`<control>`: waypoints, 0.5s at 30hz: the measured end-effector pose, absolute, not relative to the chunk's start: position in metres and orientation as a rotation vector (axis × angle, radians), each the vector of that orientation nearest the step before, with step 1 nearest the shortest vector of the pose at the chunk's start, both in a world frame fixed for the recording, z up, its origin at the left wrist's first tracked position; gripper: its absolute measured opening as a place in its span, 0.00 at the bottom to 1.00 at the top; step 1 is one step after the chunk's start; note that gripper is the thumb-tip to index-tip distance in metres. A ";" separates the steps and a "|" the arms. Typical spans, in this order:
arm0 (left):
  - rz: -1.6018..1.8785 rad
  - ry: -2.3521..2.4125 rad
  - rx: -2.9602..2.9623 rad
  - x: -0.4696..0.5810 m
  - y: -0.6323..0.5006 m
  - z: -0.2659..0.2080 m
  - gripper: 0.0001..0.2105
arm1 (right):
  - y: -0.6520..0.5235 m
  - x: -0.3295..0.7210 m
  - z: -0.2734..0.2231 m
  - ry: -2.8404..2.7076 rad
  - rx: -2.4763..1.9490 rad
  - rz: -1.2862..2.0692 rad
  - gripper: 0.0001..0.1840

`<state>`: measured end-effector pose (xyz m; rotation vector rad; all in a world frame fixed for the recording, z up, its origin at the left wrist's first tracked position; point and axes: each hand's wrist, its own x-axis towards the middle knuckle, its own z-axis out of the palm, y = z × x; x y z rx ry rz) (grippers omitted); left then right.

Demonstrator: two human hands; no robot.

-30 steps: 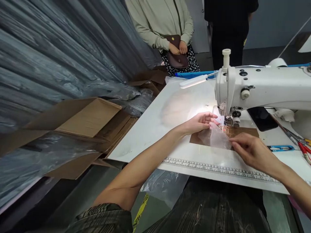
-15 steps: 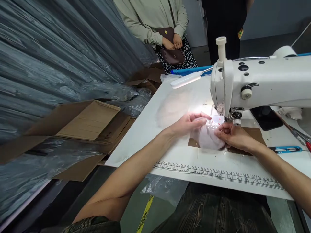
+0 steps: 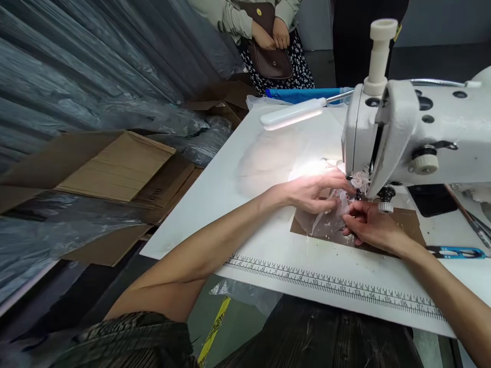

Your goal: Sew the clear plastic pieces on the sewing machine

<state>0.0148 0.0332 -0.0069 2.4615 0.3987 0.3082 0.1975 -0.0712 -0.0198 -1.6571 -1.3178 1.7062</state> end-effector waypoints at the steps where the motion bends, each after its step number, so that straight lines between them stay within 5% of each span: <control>1: 0.290 0.386 2.440 0.016 0.034 -0.010 0.15 | -0.071 0.198 -0.019 -1.329 -1.654 1.718 0.09; 15: 0.276 0.630 2.701 0.011 0.035 -0.012 0.11 | -0.073 0.237 -0.008 -1.488 -1.658 1.898 0.20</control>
